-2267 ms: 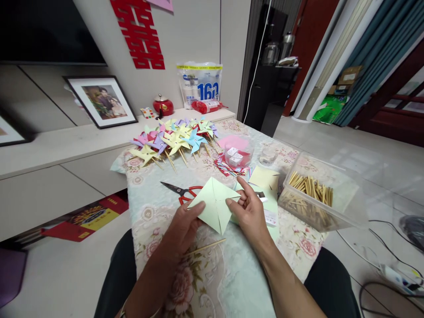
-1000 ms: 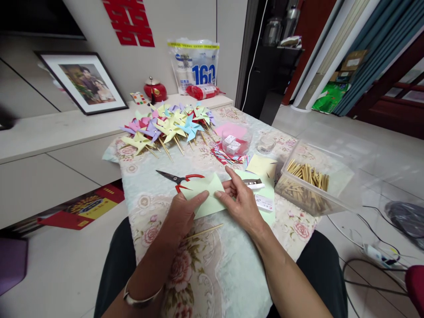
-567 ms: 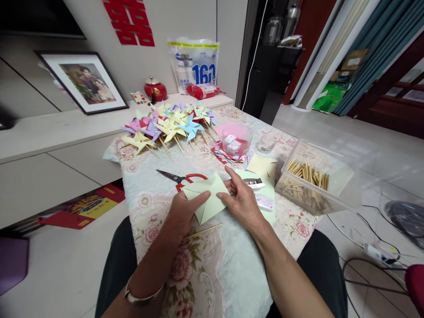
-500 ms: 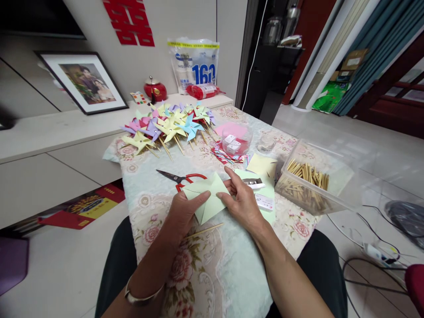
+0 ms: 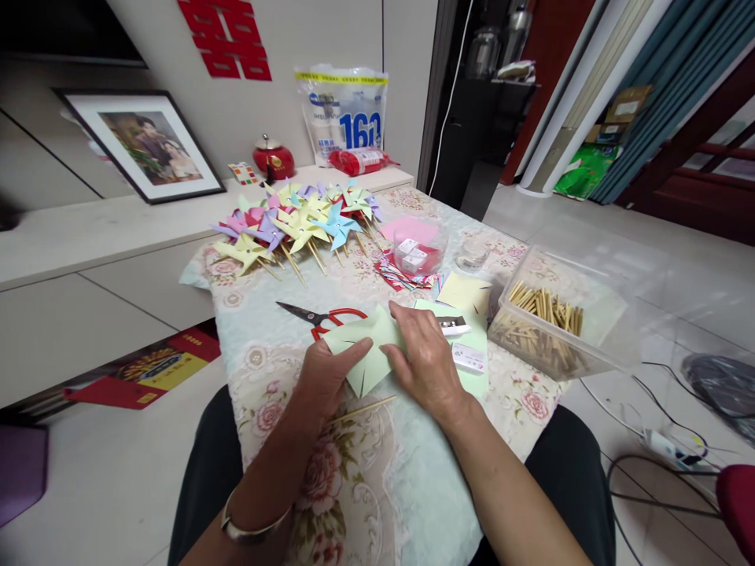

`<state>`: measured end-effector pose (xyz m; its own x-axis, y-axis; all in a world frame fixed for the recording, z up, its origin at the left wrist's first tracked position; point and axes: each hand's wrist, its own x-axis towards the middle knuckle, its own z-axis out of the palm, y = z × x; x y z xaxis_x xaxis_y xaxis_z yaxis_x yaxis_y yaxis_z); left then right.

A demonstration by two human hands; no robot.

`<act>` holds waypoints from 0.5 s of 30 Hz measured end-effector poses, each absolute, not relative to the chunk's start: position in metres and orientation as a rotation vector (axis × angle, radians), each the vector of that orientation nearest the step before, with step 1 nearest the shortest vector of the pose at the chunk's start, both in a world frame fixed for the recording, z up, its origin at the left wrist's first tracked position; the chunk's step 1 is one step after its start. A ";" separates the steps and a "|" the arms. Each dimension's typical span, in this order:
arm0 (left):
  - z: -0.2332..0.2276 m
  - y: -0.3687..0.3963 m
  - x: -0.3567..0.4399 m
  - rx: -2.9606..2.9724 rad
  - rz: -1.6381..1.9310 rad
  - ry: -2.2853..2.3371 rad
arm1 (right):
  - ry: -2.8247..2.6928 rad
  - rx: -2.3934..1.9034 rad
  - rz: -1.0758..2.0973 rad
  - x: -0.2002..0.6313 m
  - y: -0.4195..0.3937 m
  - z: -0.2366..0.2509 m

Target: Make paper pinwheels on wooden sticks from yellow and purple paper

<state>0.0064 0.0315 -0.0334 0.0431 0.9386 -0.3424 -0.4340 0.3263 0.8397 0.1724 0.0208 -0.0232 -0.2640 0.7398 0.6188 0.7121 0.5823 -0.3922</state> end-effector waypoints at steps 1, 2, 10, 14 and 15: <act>-0.034 0.032 0.006 0.611 1.167 1.046 | -2.025 -1.142 0.009 0.171 0.019 -0.022; -0.034 0.032 0.006 0.608 1.178 1.051 | -2.040 -1.132 -0.014 0.170 0.018 -0.020; -0.037 0.032 0.005 0.656 1.228 1.039 | -2.167 -1.040 0.027 0.162 0.012 -0.019; -0.028 0.031 0.007 0.590 1.252 1.003 | -2.169 -1.014 0.053 0.162 0.012 -0.020; -0.026 0.031 0.008 0.573 1.262 0.985 | -2.169 -1.008 0.057 0.162 0.012 -0.020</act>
<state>0.0076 0.0306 -0.0258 -0.0009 0.9563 -0.2922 -0.5155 0.2500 0.8196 0.1624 0.0122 -0.0197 -0.4251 0.6779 0.5998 0.6456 0.6915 -0.3240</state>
